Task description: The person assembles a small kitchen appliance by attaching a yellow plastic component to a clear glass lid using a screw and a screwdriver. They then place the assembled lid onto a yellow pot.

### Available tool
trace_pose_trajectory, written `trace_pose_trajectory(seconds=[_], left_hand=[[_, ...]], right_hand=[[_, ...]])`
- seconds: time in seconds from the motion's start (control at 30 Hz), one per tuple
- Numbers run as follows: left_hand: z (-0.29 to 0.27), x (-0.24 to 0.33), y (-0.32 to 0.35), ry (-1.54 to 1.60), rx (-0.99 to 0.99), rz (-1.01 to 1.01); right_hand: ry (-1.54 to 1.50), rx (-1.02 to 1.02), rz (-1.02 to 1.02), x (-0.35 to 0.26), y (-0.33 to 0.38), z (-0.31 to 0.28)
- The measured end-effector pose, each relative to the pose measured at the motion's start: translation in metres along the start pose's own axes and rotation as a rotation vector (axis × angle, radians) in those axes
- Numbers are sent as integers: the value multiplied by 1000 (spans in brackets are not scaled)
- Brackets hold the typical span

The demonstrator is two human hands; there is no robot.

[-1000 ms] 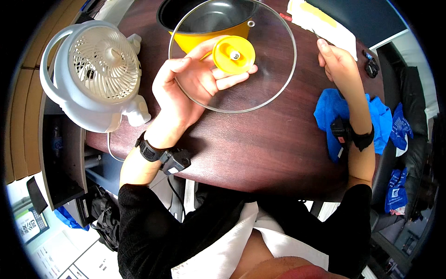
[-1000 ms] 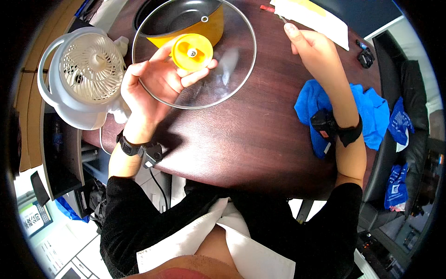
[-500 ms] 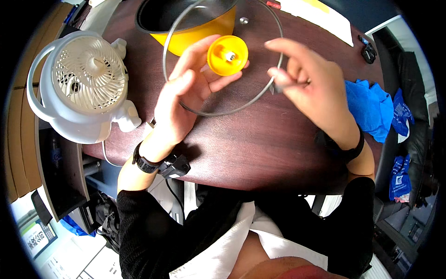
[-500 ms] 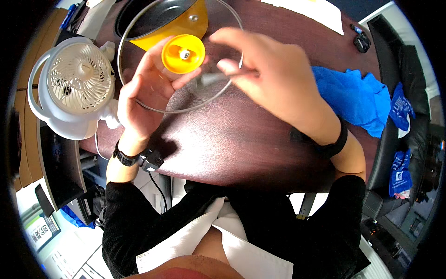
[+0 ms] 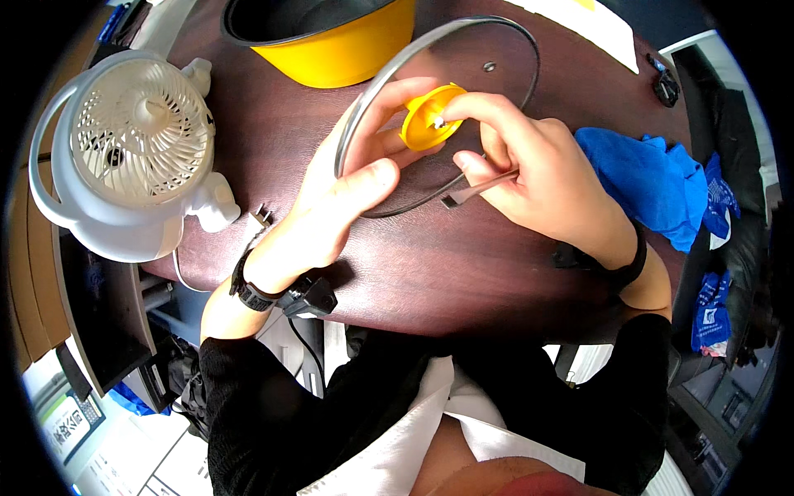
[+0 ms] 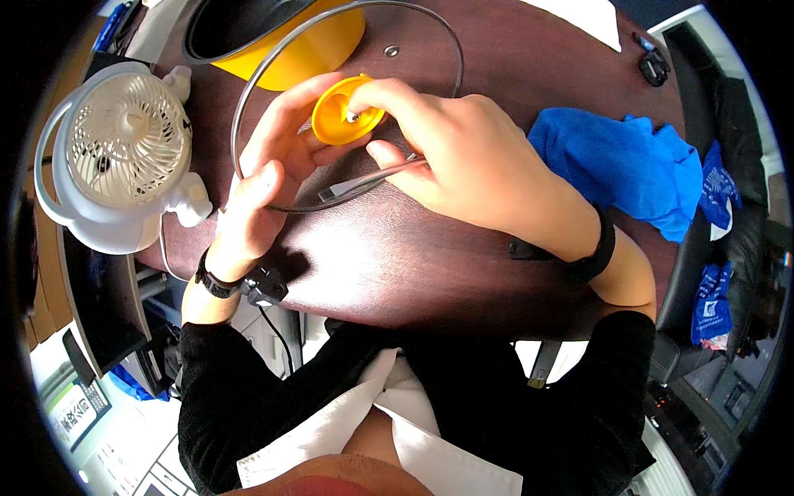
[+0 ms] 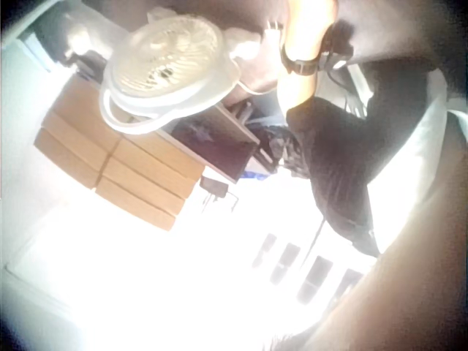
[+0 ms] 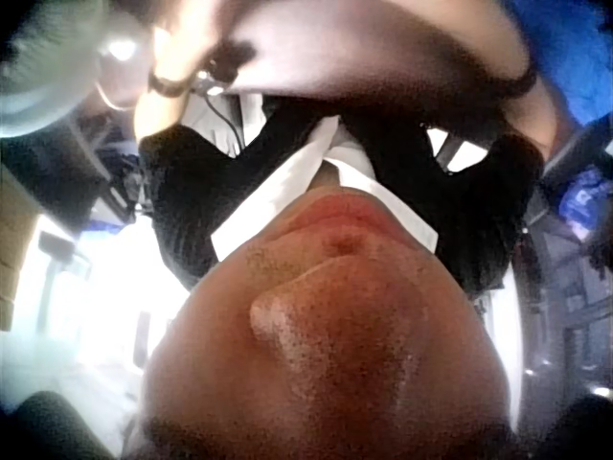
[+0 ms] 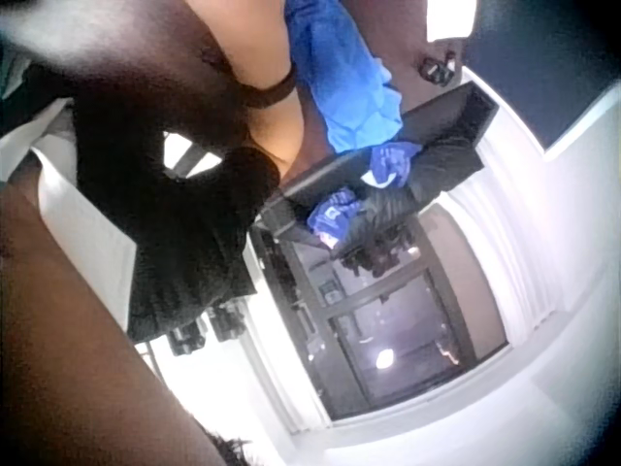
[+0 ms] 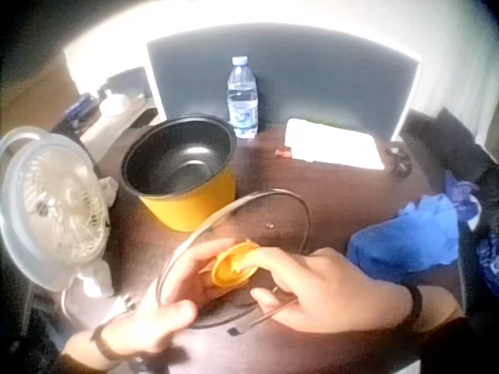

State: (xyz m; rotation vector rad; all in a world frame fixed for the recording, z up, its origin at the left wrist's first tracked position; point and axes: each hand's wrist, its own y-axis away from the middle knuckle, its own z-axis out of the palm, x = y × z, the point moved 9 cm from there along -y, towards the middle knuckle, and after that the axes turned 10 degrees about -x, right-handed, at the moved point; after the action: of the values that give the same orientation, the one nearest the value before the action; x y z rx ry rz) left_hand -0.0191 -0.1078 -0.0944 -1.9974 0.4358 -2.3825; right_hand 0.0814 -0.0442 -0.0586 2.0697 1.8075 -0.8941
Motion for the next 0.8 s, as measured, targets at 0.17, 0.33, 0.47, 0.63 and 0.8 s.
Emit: trace_pose_trajectory(seconds=[0.17,0.33,0.47,0.63,0.8], left_hand=[[0,14,-1,-31,15,83],[-5,12,-1,101,81,-14],[-17,0,-4,222,168,-16],[-22,1,-2,213,192,46],[-16,4,-3,169,151,55]], right_hand=[[13,-9,12,4,1,2],[-43,-108,111,2,1,-2],[-85,85,-99,-4,0,-19],[121,89,142,14,4,-20],[62,26,250,25,4,-12]])
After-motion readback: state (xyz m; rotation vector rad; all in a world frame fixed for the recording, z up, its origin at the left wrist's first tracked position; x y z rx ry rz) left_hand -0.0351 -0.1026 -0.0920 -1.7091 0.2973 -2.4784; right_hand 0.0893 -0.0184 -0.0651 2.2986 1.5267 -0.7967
